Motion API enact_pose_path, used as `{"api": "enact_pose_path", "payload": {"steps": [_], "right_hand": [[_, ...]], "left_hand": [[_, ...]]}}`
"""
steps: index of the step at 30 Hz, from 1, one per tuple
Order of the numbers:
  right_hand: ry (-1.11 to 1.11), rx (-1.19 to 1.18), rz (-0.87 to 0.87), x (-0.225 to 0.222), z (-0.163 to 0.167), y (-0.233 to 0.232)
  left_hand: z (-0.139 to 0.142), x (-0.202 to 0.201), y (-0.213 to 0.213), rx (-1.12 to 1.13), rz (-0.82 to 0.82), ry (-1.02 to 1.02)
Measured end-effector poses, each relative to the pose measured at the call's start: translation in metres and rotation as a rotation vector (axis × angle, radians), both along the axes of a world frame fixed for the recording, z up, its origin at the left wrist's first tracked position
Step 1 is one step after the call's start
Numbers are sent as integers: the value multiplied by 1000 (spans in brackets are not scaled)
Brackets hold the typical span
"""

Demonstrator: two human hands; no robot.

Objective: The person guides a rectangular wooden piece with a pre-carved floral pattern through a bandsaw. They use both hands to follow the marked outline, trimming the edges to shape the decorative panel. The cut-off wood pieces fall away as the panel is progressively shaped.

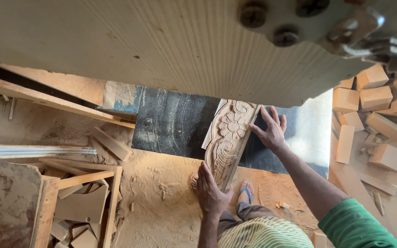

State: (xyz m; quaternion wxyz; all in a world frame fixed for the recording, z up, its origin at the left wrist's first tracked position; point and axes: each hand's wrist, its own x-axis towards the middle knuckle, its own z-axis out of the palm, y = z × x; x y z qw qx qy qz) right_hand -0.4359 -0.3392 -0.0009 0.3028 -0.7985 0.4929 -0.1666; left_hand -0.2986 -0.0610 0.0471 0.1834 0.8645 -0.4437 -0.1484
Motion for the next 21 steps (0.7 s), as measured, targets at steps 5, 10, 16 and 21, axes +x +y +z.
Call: {"api": "enact_pose_path", "payload": {"steps": [5, 10, 16, 21], "right_hand": [[16, -4, -16, 1, 1, -2], [5, -4, -30, 1, 8, -1], [0, 32, -42, 5, 15, 4], [0, 27, -37, 3, 14, 4]], "left_hand": [[1, 5, -2, -1, -18, 6], [8, 12, -3, 9, -23, 66], [11, 17, 0, 27, -24, 105], [18, 18, -2, 35, -15, 133]]}}
